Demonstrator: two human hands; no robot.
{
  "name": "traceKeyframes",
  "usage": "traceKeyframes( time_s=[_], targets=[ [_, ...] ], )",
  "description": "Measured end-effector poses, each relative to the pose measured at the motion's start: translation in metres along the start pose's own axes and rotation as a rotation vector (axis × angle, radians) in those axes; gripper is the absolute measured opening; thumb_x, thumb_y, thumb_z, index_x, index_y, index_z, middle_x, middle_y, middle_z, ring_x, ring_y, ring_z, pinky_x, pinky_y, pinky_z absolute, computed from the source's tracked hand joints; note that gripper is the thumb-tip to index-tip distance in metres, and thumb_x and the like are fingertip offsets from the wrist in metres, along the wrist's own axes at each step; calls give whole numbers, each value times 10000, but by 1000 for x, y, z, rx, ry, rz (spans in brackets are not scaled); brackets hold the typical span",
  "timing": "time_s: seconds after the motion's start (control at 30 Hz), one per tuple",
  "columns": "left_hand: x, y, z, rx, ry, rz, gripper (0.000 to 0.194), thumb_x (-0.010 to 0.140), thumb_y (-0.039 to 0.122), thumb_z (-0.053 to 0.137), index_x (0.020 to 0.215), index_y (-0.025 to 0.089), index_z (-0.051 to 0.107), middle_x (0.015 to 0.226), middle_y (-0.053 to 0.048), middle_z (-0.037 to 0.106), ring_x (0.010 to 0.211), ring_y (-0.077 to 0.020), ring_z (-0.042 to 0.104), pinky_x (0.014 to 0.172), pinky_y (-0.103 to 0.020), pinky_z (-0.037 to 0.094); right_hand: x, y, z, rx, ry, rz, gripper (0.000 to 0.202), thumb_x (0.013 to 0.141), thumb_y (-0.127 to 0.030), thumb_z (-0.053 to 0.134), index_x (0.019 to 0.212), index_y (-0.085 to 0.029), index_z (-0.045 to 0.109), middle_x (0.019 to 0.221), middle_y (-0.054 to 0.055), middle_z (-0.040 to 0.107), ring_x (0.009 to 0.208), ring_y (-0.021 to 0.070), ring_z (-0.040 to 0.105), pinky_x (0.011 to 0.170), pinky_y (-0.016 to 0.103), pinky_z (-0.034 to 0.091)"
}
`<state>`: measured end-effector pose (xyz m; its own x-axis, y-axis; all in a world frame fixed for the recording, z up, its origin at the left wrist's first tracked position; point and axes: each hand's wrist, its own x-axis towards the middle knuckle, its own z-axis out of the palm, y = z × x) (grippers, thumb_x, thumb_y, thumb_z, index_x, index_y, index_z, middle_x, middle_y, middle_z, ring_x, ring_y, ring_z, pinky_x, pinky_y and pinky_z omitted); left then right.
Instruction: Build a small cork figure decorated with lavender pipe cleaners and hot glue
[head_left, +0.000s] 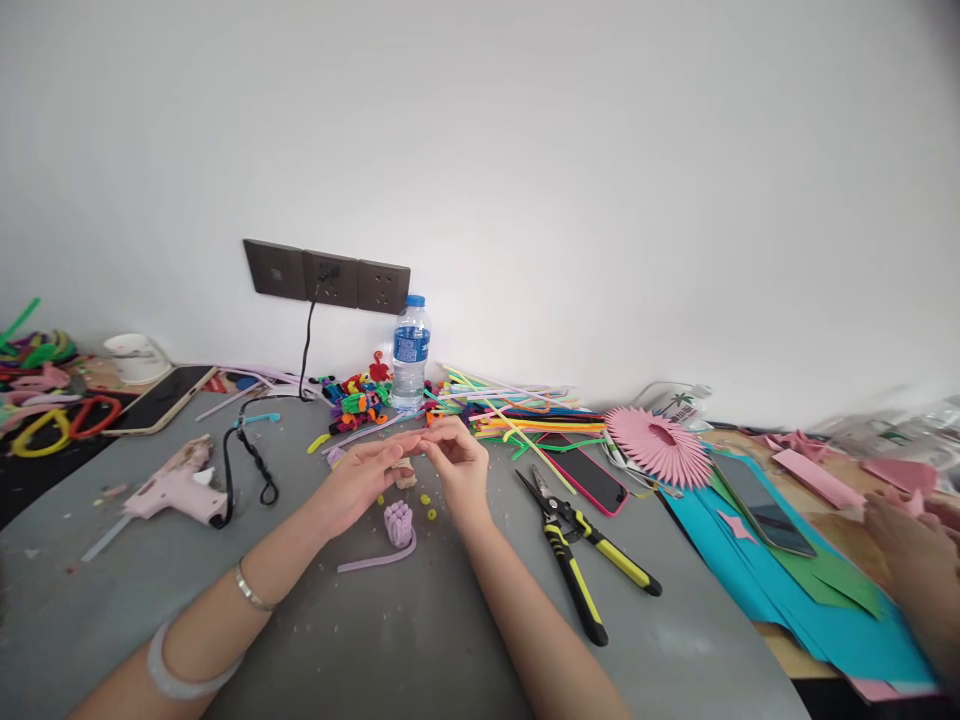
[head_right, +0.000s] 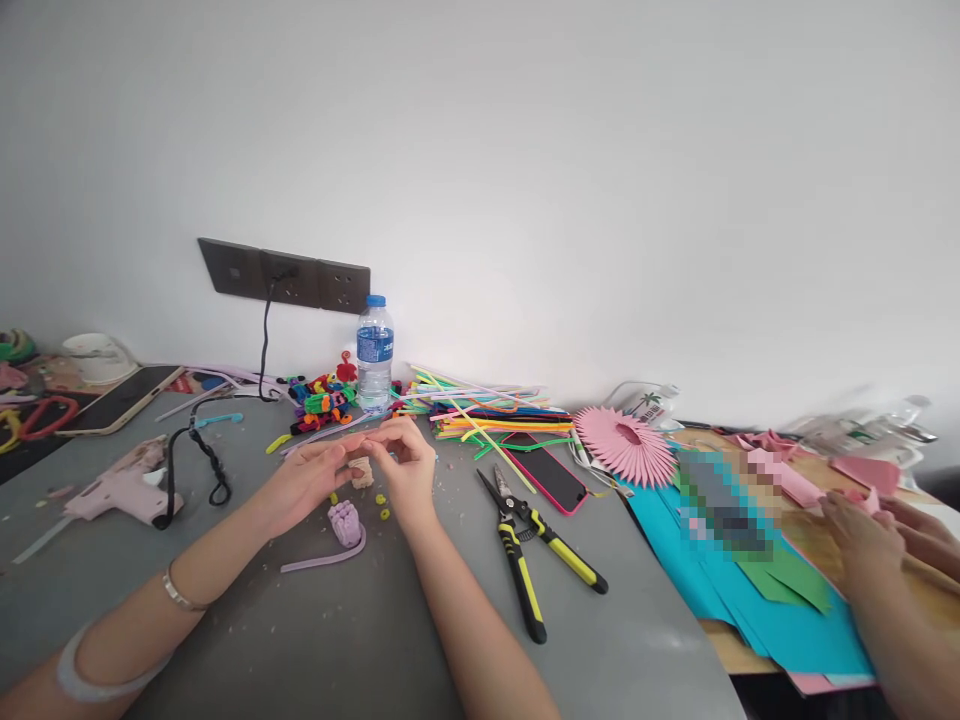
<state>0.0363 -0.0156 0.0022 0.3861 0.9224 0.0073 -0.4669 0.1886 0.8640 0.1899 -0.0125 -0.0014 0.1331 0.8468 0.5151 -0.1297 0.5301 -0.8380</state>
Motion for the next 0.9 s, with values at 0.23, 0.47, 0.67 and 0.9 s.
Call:
traceKeyframes(
  time_s=[0.23,0.47,0.67,0.9],
  targets=[
    [-1,3,3,-15,6,-31,332,716,425,830,953,193,811,1090,-128,748,955,-238,613,739,-338,495,0,2,0,45,20,11,84,770,-277,763,726,-230,710,785,30,622,798,193,572,698,321,459],
    [-2,3,2,26,-13,-32,363,772,438,780,1024,177,795,1161,-137,716,871,-213,602,760,-364,486,1,0,0,35,7,25,111,765,-340,766,776,-236,728,824,47,634,824,204,572,705,331,468],
    [-1,2,0,42,-58,-35,338,816,438,739,1030,181,792,1280,-139,664,993,-232,582,782,-344,502,4,2,-3,96,-21,34,155,743,-340,787,714,-219,695,786,31,627,795,192,581,691,317,463],
    [-1,7,1,83,-22,-26,321,793,451,752,984,198,806,1345,-130,631,1042,-249,588,776,-337,513,6,-1,-5,157,-143,61,178,773,-362,771,740,-221,666,791,26,628,806,198,592,744,336,474]
  ],
)
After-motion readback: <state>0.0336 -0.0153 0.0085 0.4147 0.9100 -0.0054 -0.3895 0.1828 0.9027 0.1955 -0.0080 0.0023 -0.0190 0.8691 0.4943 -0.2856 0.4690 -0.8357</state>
